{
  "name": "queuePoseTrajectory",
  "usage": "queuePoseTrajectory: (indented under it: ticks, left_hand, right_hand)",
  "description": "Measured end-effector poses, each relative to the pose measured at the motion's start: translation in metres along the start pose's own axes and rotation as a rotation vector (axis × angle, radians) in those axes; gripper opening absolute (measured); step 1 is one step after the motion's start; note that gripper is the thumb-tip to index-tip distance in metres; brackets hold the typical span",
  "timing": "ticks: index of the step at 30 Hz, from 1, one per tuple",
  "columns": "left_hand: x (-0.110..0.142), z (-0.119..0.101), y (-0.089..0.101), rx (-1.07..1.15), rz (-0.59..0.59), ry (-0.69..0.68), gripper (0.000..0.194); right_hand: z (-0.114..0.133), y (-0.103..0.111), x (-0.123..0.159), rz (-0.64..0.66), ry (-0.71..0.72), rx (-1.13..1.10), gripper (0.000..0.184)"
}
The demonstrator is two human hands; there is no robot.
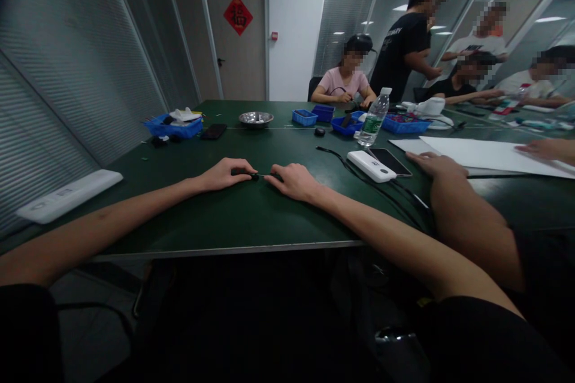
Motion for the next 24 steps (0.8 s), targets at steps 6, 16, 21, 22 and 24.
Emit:
queuePoseTrajectory:
  ticks: [6,16,21,22,24]
  left_hand:
    - [0.0,-0.002,0.0,-0.026,0.002,-0.003,0.026]
    - [0.001,-0.003,0.0,-0.036,0.019,-0.02,0.027]
    - [0.001,-0.003,0.002,-0.051,0.014,-0.02,0.026]
    - [0.001,-0.003,0.002,-0.051,0.012,-0.022,0.026]
    - [0.001,-0.004,0.002,-0.048,0.012,-0.028,0.025]
  right_hand:
    - [0.004,0.002,0.0,-0.002,0.027,0.018,0.046]
    - [0.007,0.002,-0.002,-0.006,0.044,0.011,0.046]
    - [0.011,0.001,-0.006,0.023,0.031,0.04,0.047]
    - [0.011,0.001,-0.007,0.028,0.024,0.041,0.048]
    - [0.01,0.0,-0.008,0.031,0.014,0.025,0.047]
Point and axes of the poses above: each hand's wrist, its own x-axis away from the middle knuckle, its own y-axis out of the back of the hand, z = x × y, the point moved 7 cm from there along -x, towards the middle knuckle, and after that the axes turned 14 degrees about x, right-handed, at the moved point
